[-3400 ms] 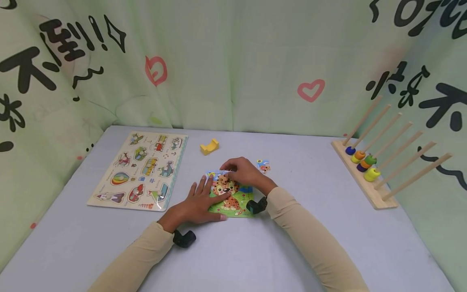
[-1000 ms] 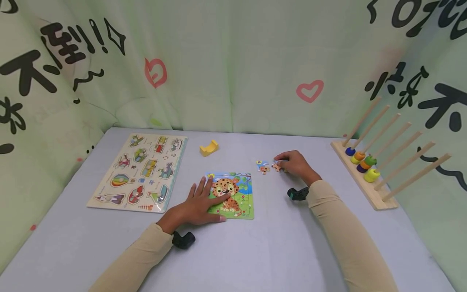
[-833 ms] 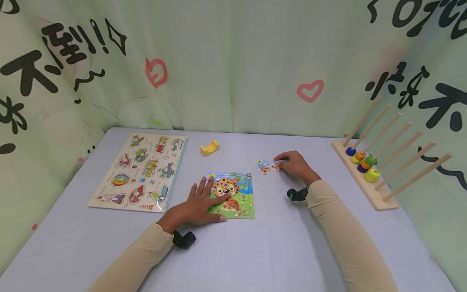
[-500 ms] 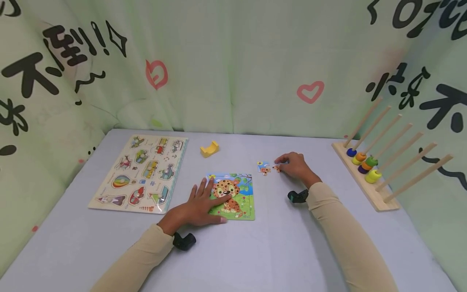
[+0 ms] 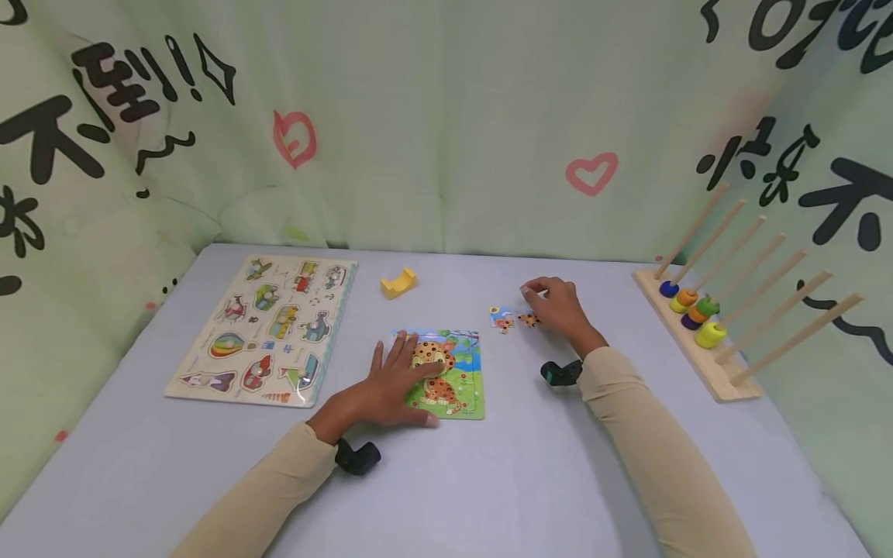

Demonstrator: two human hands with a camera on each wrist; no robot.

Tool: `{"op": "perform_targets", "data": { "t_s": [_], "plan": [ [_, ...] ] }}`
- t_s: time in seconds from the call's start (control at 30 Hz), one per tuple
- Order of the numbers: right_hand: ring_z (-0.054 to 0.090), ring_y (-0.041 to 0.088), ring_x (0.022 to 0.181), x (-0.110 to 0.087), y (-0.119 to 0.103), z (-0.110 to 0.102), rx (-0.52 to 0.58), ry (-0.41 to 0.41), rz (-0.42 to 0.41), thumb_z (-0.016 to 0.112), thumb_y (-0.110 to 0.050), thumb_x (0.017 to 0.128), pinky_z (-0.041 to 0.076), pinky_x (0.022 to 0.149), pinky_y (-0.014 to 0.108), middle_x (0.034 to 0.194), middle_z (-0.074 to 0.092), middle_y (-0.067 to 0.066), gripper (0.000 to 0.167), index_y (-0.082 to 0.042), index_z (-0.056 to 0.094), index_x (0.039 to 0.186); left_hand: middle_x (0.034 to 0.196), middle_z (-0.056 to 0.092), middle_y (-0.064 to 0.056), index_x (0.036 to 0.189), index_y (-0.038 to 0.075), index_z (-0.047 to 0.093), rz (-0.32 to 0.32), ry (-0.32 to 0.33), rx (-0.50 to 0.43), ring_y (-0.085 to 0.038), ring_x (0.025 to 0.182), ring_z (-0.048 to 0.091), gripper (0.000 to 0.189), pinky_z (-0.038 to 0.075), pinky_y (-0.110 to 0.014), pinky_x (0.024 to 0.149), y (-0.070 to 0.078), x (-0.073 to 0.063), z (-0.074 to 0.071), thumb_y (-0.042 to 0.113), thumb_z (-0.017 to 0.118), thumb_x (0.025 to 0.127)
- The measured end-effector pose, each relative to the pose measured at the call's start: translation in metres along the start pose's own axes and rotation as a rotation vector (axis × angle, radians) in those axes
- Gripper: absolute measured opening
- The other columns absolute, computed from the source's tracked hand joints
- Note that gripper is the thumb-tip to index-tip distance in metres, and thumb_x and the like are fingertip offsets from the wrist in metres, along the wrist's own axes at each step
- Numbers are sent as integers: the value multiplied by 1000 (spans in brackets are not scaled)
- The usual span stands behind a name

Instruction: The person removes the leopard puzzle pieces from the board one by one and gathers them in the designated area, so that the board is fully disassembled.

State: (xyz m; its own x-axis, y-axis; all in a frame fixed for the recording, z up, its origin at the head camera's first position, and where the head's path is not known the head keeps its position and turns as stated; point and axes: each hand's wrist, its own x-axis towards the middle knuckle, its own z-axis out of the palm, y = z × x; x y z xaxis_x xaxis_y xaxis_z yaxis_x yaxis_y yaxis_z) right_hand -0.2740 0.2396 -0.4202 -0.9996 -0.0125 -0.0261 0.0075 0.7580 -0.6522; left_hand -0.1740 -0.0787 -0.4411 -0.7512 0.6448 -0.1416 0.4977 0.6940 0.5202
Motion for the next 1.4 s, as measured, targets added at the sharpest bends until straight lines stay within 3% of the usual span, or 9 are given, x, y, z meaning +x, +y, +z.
{"op": "perform_targets", "data": {
  "t_s": [0.23,0.37,0.57,0.9,1.4],
  "plan": [
    [54,27,104,-6,-23,4,27,-144,-82,41,-33,105,44,86,42,111,65,13,41,-3,66,120,160,-5,-21,155,29,25,34,-9,20,-35,144,-17,83,-14,-58,108,5,8,4,57,64,87],
    [59,27,99,-7,-32,9,68,-214,-150,39,-36,106,45,86,42,102,67,14,46,-1,67,116,159,-7,-23,156,28,24,37,-25,14,-37,144,-15,82,-10,-59,110,6,11,5,56,63,89],
    [59,25,84,-8,-46,18,122,-292,-172,41,-32,105,48,74,35,94,67,13,42,1,68,113,159,-7,-24,154,25,30,57,-39,42,-38,144,-14,79,-4,-58,111,4,12,6,56,61,89],
    [62,22,92,-14,-58,36,141,-342,-216,44,-27,104,47,85,37,97,69,9,38,0,68,115,160,-10,-21,155,25,28,69,-92,68,-34,144,-18,80,-7,-55,112,5,10,6,60,59,89],
    [60,19,87,-16,-73,46,63,-407,-206,46,-28,102,48,83,36,93,68,5,36,-2,67,116,160,-7,-19,155,25,29,83,-88,99,-33,146,-12,76,-5,-55,112,5,8,6,57,57,92]
  ]
}}
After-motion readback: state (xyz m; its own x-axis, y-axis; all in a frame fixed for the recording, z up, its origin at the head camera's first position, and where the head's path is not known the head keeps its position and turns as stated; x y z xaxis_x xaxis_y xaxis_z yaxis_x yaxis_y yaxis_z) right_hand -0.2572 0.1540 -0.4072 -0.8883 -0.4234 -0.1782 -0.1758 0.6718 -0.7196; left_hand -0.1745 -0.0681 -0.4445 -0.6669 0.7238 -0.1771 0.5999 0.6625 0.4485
